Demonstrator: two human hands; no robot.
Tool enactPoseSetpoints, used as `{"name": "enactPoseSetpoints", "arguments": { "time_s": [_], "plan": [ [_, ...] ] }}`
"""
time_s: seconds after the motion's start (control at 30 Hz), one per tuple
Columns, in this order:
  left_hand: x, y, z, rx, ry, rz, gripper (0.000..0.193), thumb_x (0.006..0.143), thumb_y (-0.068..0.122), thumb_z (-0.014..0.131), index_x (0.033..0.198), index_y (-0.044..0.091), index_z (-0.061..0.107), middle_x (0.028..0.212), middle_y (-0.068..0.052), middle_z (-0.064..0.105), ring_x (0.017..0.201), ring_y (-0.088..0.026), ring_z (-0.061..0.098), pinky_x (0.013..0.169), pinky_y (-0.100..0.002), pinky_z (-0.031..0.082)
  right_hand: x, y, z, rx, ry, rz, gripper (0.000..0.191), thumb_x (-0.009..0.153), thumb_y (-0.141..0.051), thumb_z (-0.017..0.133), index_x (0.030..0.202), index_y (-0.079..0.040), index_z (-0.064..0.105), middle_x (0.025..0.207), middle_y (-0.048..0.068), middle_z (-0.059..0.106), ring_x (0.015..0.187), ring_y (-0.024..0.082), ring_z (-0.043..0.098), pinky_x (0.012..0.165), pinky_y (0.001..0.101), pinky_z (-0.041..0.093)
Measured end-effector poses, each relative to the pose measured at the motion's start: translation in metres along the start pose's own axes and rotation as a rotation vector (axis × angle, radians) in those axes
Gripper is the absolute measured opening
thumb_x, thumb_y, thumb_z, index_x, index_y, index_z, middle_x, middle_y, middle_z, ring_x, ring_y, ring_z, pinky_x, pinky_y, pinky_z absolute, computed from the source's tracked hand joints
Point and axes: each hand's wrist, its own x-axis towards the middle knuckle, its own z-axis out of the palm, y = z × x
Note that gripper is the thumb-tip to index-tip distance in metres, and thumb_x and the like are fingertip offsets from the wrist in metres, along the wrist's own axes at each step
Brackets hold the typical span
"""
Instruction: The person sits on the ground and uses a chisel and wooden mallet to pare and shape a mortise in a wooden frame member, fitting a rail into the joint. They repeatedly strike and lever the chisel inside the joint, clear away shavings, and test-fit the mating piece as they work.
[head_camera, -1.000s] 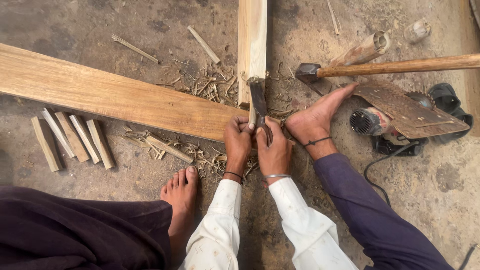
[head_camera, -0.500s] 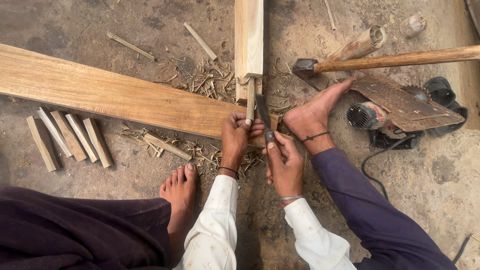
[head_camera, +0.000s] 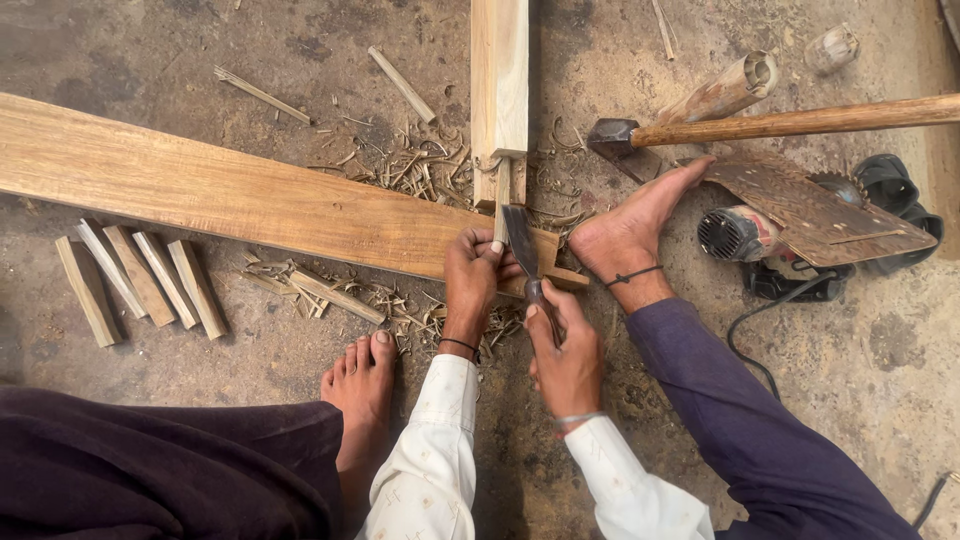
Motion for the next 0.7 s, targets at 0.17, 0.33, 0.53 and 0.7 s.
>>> {"name": "enactPoseSetpoints", "arguments": {
  "time_s": [0.17, 0.33, 0.53, 0.7],
  "plan": [
    [0.000, -0.008, -0.002, 0.057, 0.026, 0.022, 0.009, 0.101, -0.002, 0.053, 0.105, -0.007, 0.059, 0.087, -0.011, 0.071, 0.071, -0.014, 0.070, 0.063, -0.028, 0.063, -0.016, 0.016, 0.001, 0.134, 0.009, -0.077, 0.038, 0.099, -0.019, 0.063, 0.136, -0.008, 0.063, 0.080, 0.000, 0.068, 0.049, 0.005, 0.051, 0.038, 0.0247, 0.041],
    [0.001, -0.011, -0.002, 0.030, 0.020, 0.044, 0.009, 0.102, -0.001, 0.054, 0.107, -0.006, 0.059, 0.087, -0.010, 0.070, 0.071, -0.012, 0.068, 0.064, -0.027, 0.060, -0.012, 0.017, 0.005, 0.122, 0.024, -0.007, 0.039, 0.097, -0.019, 0.063, 0.135, -0.010, 0.063, 0.075, 0.002, 0.066, 0.043, 0.007, 0.050, 0.036, 0.0275, 0.041],
    [-0.001, -0.005, -0.001, 0.020, 0.025, 0.029, 0.010, 0.102, 0.000, 0.054, 0.108, -0.006, 0.059, 0.086, -0.013, 0.070, 0.069, -0.015, 0.069, 0.064, -0.029, 0.062, -0.006, 0.020, 0.010, 0.120, 0.038, -0.137, 0.037, 0.100, -0.019, 0.063, 0.134, -0.006, 0.063, 0.078, 0.001, 0.067, 0.049, 0.006, 0.051, 0.041, 0.0263, 0.043],
    [-0.001, -0.002, 0.000, 0.011, 0.014, 0.010, 0.010, 0.101, 0.000, 0.052, 0.107, -0.007, 0.057, 0.089, -0.015, 0.072, 0.072, -0.018, 0.072, 0.065, -0.031, 0.063, 0.005, 0.016, 0.011, 0.160, 0.036, -0.159, 0.039, 0.098, -0.017, 0.062, 0.135, -0.005, 0.062, 0.079, -0.001, 0.069, 0.050, 0.005, 0.052, 0.041, 0.0250, 0.044]
  ]
}}
